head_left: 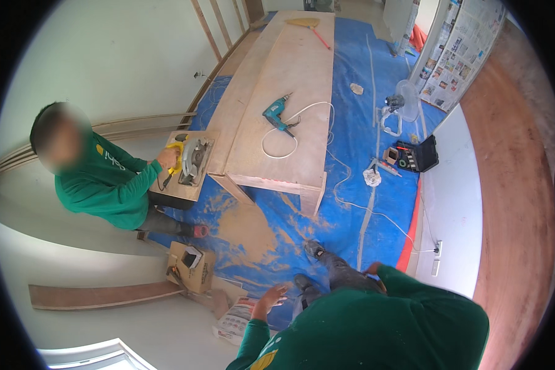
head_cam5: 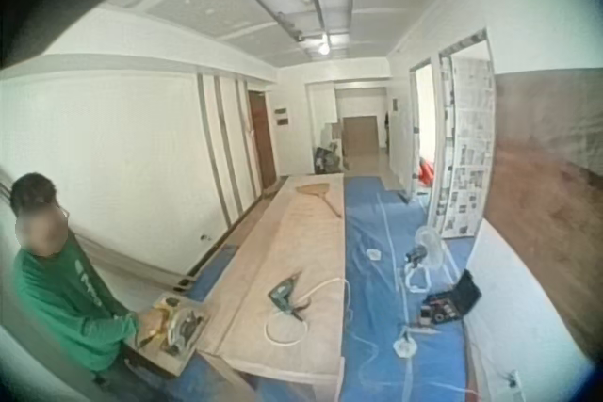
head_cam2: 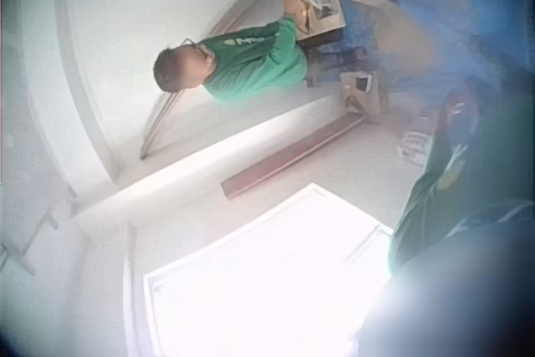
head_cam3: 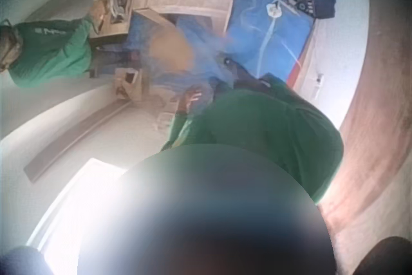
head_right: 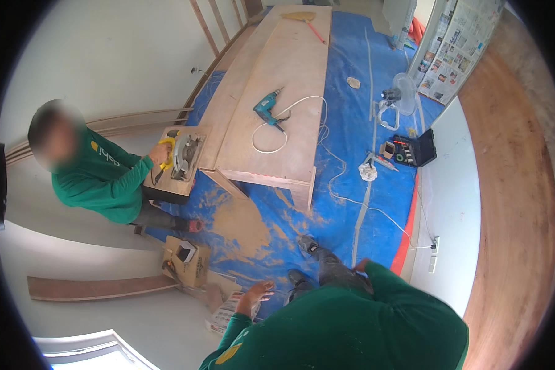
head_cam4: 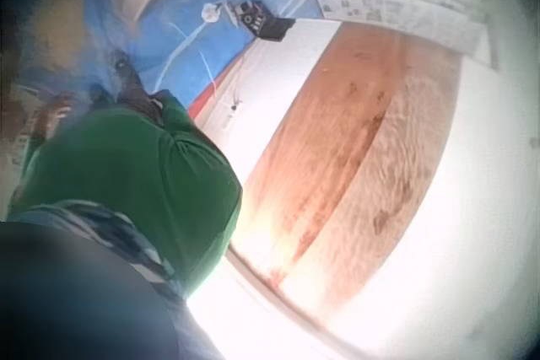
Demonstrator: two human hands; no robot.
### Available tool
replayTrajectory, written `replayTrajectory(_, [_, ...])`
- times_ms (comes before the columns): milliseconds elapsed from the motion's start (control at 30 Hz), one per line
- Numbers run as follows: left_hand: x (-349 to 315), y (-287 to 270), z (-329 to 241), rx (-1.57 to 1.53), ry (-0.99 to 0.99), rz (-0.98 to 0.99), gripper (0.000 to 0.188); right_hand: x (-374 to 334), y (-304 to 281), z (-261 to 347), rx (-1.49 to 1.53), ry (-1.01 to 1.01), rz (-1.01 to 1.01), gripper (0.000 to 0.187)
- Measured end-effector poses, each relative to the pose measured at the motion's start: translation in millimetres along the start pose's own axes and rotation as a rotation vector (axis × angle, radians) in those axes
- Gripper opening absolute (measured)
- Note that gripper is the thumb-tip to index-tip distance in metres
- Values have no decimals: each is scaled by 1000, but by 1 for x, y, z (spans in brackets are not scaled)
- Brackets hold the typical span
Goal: The person positions wooden trim pieces onto a large plywood panel while a coworker cuts the wood with a circular saw. The person repeatedly sweeps sawdust off the panel with a broom and places cut trim pieces along the panel edge. The person also stacks finished trim pieces against the wall.
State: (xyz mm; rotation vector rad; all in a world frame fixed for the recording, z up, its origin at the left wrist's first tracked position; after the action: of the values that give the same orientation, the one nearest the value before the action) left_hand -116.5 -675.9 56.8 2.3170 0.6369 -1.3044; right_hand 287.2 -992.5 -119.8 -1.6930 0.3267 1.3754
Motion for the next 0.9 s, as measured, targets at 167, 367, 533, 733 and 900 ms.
replayTrajectory(167, [8, -12, 141, -184, -116, -371, 52, -143, 171, -78, 672, 178, 261, 75])
replayTrajectory(367, [18, 24, 166, 226, -88, -187, 50, -243, 276, -41, 1138, 163, 301, 72])
replayTrajectory(533, [19, 72, 142, 673, 37, 4, 50, -267, 348, -20, 1335, 115, 286, 69])
replayTrajectory(733, [-26, 150, 143, 1471, 346, 333, 50, -313, 411, -68, 1483, 165, 374, 67])
replayTrajectory(900, [-8, 175, 118, 1550, 64, 411, 55, -306, 433, -82, 1538, 168, 372, 66])
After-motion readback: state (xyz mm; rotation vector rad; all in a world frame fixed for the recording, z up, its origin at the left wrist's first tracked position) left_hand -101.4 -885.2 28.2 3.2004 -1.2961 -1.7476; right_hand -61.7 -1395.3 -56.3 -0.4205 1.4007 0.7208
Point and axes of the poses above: each hand's wrist, its own x-axis towards the middle knuckle, its own y-axis out of the palm, z = x × y, the point moved 9 cm from there along x, towards the middle knuckle, and after that the axes turned 1 degree about y, right-handed, at the moved point
